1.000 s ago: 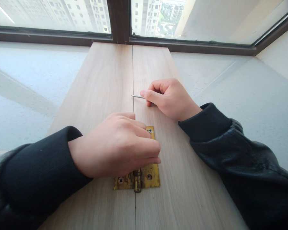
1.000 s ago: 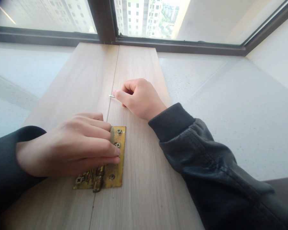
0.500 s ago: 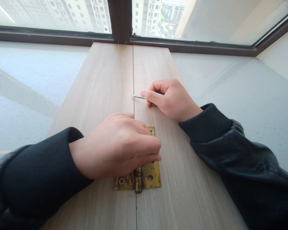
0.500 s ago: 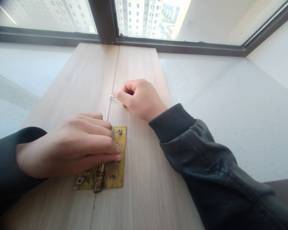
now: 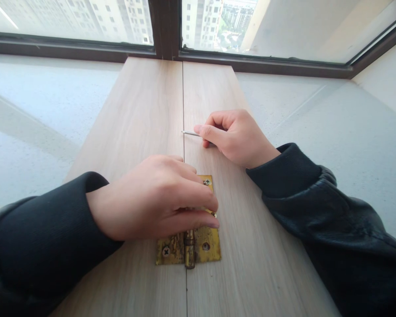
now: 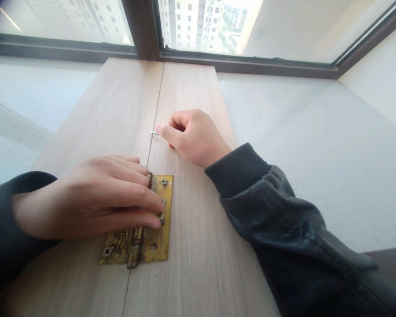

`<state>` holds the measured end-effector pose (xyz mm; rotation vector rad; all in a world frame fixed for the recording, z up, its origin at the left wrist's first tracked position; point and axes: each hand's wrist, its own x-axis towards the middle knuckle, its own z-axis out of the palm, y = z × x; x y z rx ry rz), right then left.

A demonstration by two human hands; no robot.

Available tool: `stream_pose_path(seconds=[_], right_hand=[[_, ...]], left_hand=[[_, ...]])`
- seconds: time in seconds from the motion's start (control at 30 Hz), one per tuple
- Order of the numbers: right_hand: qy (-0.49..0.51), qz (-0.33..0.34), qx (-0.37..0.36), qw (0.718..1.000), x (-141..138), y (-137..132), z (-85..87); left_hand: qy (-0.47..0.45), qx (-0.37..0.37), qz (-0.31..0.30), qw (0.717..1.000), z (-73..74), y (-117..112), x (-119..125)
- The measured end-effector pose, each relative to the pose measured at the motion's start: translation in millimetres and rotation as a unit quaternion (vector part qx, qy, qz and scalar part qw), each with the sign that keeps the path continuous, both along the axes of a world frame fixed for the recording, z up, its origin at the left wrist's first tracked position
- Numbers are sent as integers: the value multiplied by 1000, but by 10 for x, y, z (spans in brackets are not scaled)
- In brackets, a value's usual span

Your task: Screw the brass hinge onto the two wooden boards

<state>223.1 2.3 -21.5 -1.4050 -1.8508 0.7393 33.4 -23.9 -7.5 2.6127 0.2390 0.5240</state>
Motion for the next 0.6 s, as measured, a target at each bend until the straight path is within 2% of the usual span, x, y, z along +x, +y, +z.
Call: stream_pose_path(seconds=[0.17,0.4,0.6], right_hand=[[-4,3,-3,1000,11,-21,13],[3,7,-4,1000,23,-18,22],[6,4,2,1000,18,-13,9]], left_hand=[[-1,-31,-18,999,5,8,-22],[-6,-94,-8,996,-5,-13,-24],[19,-33,-17,999,82,-58,13]])
